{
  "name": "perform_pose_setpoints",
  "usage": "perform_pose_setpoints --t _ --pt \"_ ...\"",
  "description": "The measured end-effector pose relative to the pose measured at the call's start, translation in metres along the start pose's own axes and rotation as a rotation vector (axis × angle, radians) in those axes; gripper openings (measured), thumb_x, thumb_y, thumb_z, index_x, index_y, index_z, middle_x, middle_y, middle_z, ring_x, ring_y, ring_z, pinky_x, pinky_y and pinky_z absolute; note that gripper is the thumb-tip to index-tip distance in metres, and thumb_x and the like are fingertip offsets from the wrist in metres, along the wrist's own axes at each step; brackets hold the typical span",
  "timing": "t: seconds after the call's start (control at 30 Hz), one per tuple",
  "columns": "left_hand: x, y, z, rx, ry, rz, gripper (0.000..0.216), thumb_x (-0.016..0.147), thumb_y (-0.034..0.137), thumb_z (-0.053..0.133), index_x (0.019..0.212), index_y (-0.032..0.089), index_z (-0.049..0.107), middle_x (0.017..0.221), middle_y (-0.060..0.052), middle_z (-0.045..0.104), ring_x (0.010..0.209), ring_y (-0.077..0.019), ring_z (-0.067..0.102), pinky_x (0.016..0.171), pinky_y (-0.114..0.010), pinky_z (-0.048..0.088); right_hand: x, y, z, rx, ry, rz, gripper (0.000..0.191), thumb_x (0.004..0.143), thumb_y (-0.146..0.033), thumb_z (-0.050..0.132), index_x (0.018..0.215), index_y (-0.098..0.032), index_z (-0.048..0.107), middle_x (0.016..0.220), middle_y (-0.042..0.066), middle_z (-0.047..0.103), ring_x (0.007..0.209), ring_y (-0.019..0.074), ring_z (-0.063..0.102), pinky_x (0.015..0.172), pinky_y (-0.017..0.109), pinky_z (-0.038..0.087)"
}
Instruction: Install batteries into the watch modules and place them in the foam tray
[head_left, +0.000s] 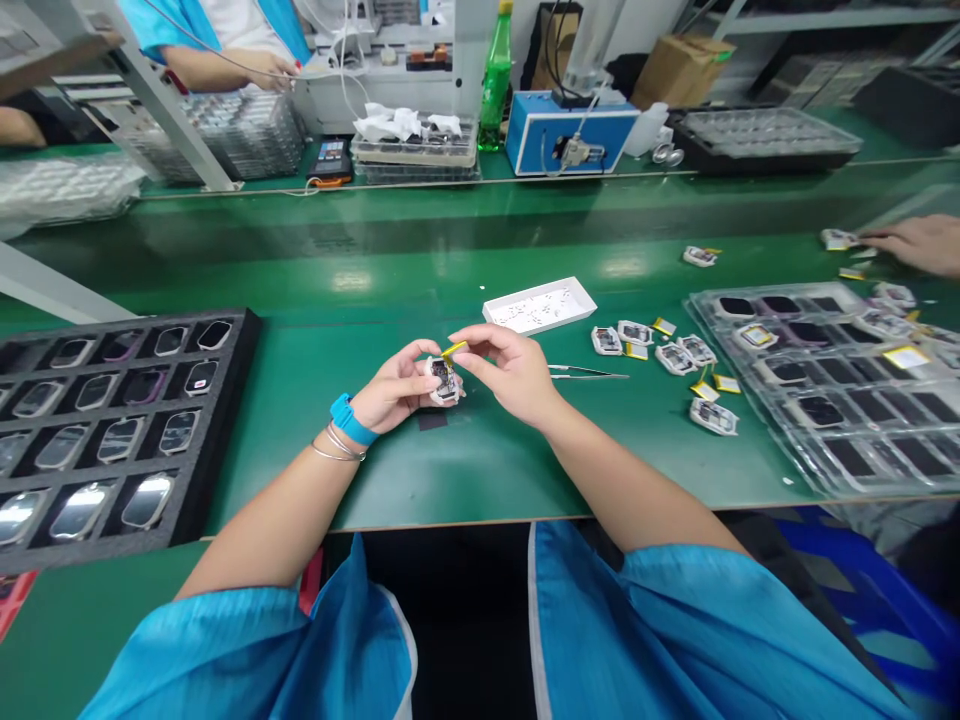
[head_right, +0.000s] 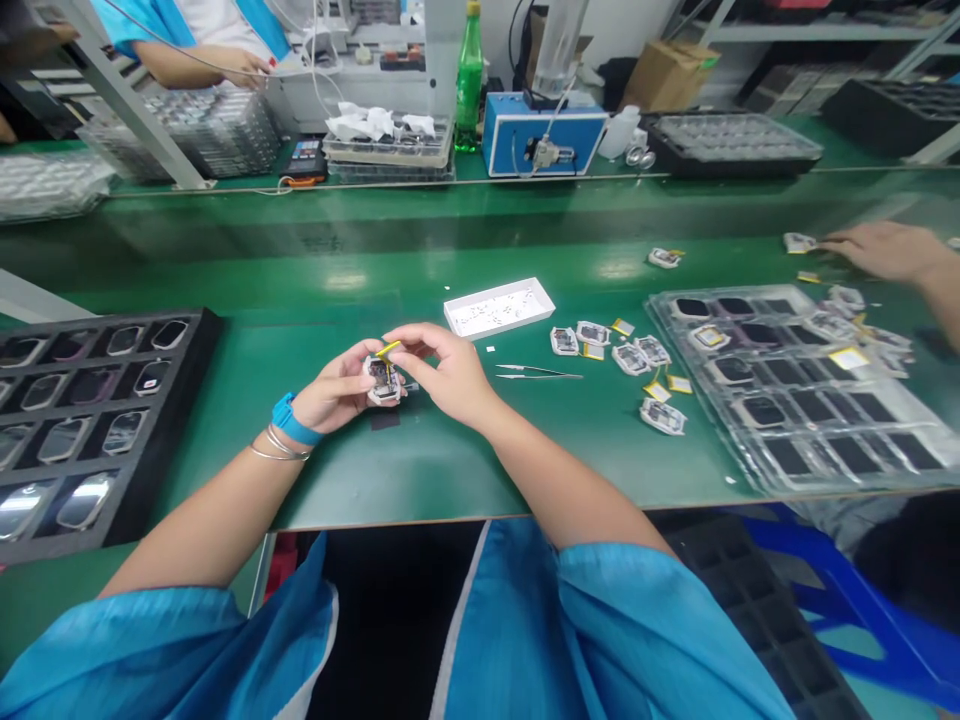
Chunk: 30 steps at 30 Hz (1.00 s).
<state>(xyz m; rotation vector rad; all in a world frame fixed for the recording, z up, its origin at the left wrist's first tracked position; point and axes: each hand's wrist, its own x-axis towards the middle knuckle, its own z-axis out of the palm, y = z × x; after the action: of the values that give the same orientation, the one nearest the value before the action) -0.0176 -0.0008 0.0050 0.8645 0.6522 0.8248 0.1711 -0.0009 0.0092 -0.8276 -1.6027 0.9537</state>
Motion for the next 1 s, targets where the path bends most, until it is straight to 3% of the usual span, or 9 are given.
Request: perform_pose_setpoints --t 0.23,0.5,0.67,0.77,0.83,0.93,1.0 --pt "0.004 -0.002 -0.005 0.006 -0.016 -0.091 0.047 0.065 0.019 0.084 0.108 0.018 0.065 0.097 -0.007 0.074 0.086 -0.0220 0.075 0.066 -0.024 0.062 -0.001 0.006 -0.001 -0.236 -0.001 -0.063 0.019 0.089 -0.028 0.064 0.107 -0.024 0.071 0.099 0.003 0.073 0.087 0.0159 0.068 0.084 0.033 0.057" --pt "0.006 -0.005 0.007 0.057 0.185 -0.037 0.026 0.067 0.017 0.080 0.090 0.013 0.068 0.080 -0.003 0.071 0.068 -0.0146 0.070 0.060 -0.026 0.062 -0.001 0.012 0.004 -0.305 -0.002 -0.079 0.017 0.089 -0.022 0.062 0.104 -0.022 0.071 0.092 0.002 0.071 0.084 0.0152 0.066 0.082 0.033 0.056" --pt "0.011 -0.010 0.007 0.098 0.298 -0.057 0.021 0.067 0.016 0.078 0.082 0.012 0.064 0.071 -0.003 0.070 0.059 -0.0141 0.067 0.056 -0.026 0.059 -0.001 0.025 0.010 -0.275 -0.011 -0.010 0.020 0.088 -0.025 0.061 0.106 -0.022 0.069 0.094 0.004 0.072 0.085 0.0153 0.067 0.081 0.032 0.056" --pt "0.013 -0.006 0.001 0.084 0.322 -0.092 0.017 0.069 0.014 0.076 0.080 0.012 0.063 0.073 -0.006 0.072 0.062 -0.0162 0.069 0.056 -0.027 0.059 0.003 0.029 0.008 -0.231 0.040 0.077 0.034 0.085 -0.029 0.064 0.118 -0.021 0.063 0.102 0.006 0.072 0.090 0.0160 0.068 0.077 0.030 0.056" --pt "0.012 0.000 -0.007 0.059 0.341 -0.109 0.014 0.071 0.013 0.074 0.080 0.012 0.064 0.078 -0.009 0.074 0.067 -0.0180 0.071 0.059 -0.028 0.060 0.004 0.027 0.004 -0.279 0.053 0.151 0.031 0.084 -0.030 0.065 0.114 -0.020 0.064 0.100 0.006 0.072 0.088 0.0163 0.067 0.074 0.029 0.055" --pt "0.010 0.011 -0.018 0.043 0.317 -0.160 0.011 0.073 0.012 0.072 0.083 0.011 0.066 0.083 -0.012 0.075 0.073 -0.0202 0.073 0.066 -0.032 0.062 -0.004 0.019 0.002 -0.468 -0.197 0.225 0.006 0.082 -0.020 0.065 0.085 -0.018 0.070 0.086 0.003 0.070 0.077 0.0152 0.065 0.074 0.031 0.053" --pt "0.008 0.017 -0.025 0.053 0.247 -0.209 0.011 0.073 0.010 0.071 0.084 0.011 0.067 0.082 -0.013 0.075 0.076 -0.0216 0.073 0.070 -0.037 0.063 -0.015 0.014 0.006 -0.601 -0.362 0.206 0.007 0.080 -0.013 0.066 0.078 -0.017 0.071 0.087 0.004 0.069 0.080 0.0164 0.065 0.080 0.034 0.052"
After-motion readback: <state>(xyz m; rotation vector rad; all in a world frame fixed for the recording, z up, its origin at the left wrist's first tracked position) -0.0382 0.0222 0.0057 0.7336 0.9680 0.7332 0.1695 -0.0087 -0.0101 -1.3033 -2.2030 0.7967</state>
